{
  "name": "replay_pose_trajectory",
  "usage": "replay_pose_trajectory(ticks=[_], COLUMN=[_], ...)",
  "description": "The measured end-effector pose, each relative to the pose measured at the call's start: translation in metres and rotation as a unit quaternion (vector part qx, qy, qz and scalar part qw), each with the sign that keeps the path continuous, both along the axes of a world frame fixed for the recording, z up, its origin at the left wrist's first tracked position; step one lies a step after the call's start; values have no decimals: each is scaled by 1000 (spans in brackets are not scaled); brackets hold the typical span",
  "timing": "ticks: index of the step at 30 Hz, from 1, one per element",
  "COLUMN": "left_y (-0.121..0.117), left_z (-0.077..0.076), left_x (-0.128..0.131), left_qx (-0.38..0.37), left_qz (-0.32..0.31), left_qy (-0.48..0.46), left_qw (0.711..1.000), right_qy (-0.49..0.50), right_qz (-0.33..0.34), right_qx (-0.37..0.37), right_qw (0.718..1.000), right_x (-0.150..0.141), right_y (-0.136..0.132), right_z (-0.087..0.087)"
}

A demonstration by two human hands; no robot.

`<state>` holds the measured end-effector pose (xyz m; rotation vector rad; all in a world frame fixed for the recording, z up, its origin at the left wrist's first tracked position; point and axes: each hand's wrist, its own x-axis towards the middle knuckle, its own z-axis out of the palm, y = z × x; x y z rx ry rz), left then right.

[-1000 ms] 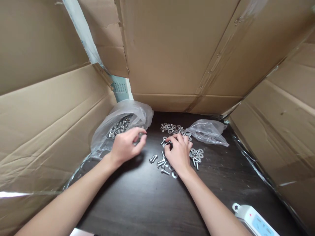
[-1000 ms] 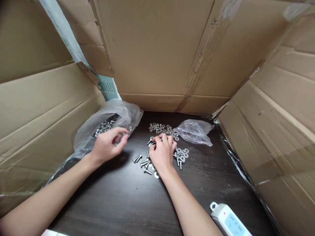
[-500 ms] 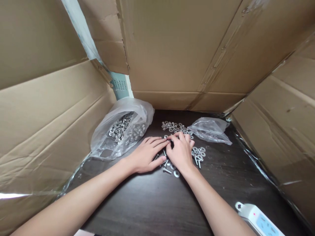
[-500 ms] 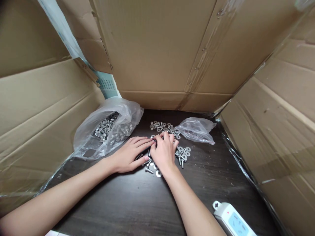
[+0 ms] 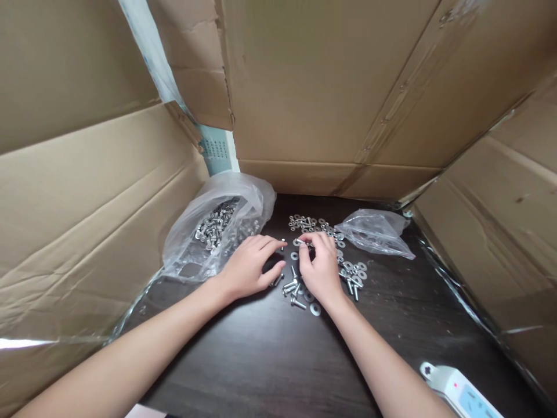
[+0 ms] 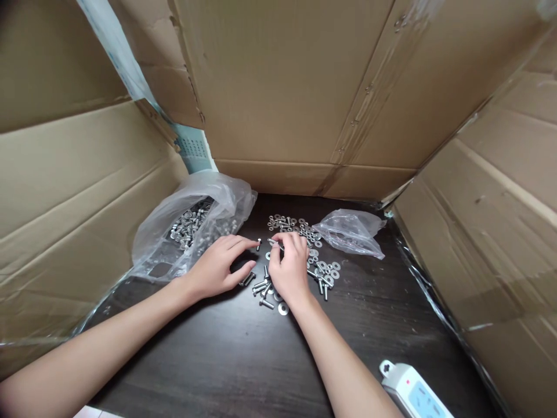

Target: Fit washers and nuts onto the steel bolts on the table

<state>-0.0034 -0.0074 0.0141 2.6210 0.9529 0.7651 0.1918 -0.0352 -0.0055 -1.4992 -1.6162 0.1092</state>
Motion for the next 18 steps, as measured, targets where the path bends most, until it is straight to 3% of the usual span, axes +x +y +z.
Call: replay_pose_trajectory(ticks=[6, 10, 18], left_y=[-4, -3, -1], left_z=[-7, -13, -11], left_x=[7, 11, 10], left_qx=[-37, -45, -45], left_qz=[-20, -4, 6], left_qy=[-112, -176, -196], left_qw=[993, 983, 980], right_qy=[68, 117, 220], right_qz=[75, 130, 182], right_qx=[27, 3, -50], right_qw=[995, 985, 957], right_x=[-10, -19, -19], right_y=[-6, -11, -13], right_z=[8, 10, 8])
